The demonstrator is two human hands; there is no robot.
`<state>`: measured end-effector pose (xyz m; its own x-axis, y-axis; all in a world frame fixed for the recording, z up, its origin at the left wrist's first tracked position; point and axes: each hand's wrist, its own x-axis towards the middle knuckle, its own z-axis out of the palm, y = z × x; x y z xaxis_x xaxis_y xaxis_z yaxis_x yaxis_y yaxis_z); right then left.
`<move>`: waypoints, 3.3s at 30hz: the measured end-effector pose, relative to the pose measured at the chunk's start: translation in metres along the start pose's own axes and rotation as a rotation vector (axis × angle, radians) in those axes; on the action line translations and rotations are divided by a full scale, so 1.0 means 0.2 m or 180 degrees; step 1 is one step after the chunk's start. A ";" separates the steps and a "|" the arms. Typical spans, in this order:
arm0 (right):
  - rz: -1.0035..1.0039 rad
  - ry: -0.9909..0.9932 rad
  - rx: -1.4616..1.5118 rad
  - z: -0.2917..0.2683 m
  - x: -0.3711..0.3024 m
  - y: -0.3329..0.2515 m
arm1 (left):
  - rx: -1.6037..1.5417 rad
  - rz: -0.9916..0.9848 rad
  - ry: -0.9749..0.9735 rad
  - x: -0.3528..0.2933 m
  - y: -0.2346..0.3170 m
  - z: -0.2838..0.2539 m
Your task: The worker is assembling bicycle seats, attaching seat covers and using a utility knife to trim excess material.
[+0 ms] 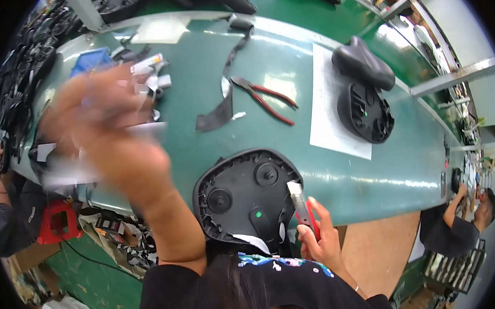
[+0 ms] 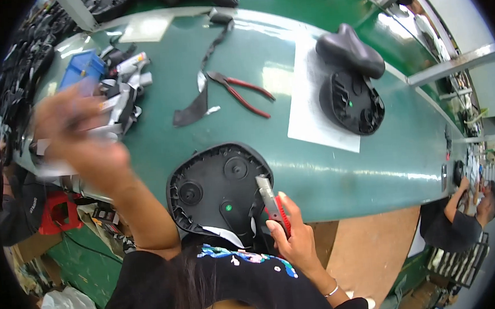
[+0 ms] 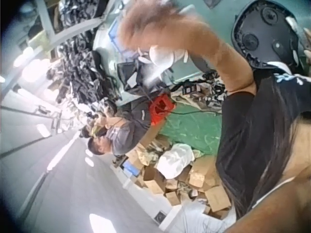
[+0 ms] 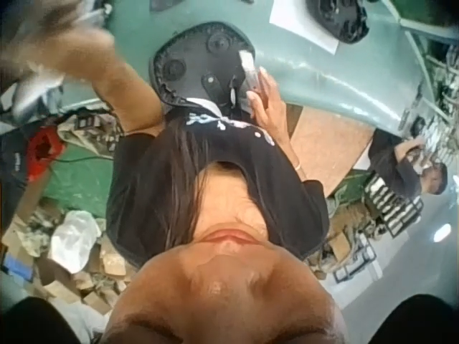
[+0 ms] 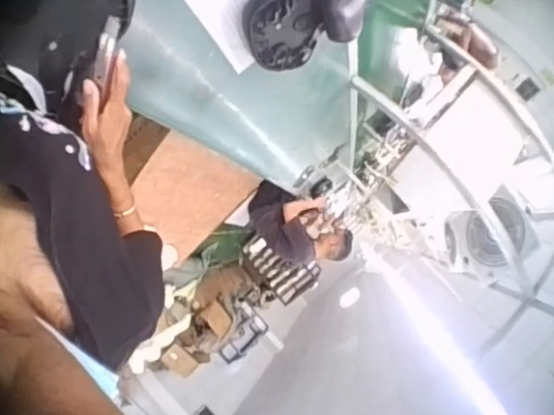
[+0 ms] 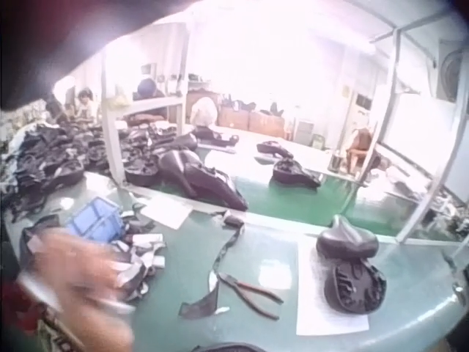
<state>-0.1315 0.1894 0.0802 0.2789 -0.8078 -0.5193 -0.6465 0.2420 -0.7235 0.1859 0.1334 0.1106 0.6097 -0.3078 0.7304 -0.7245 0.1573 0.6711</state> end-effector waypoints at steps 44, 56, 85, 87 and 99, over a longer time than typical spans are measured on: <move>-0.1872 0.1459 0.2774 -0.69 2.97 -1.01 | -0.0097 -0.0660 -0.2599 -0.25 -0.35 0.79; -0.1546 -0.0477 0.1626 -0.29 1.11 -0.51 | -0.3373 -0.2888 -0.1868 -0.28 -0.59 0.58; -0.1883 0.0651 -0.0997 0.11 0.07 0.17 | -0.1123 -0.3051 -0.2423 -0.32 -0.02 -0.06; -0.1853 0.0616 -0.0665 0.03 0.11 0.18 | -0.1131 -0.3122 -0.2221 -0.35 -0.03 -0.12; -0.1545 0.0561 0.1519 -0.16 0.57 -0.13 | 0.1074 -0.0550 -0.1315 -0.58 -0.11 -0.21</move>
<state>-0.1055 0.0744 0.0542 0.3119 -0.9495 -0.0350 -0.0847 0.0089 -0.9964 0.1441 0.2056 0.0161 0.6013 -0.6553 0.4572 -0.7293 -0.2162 0.6492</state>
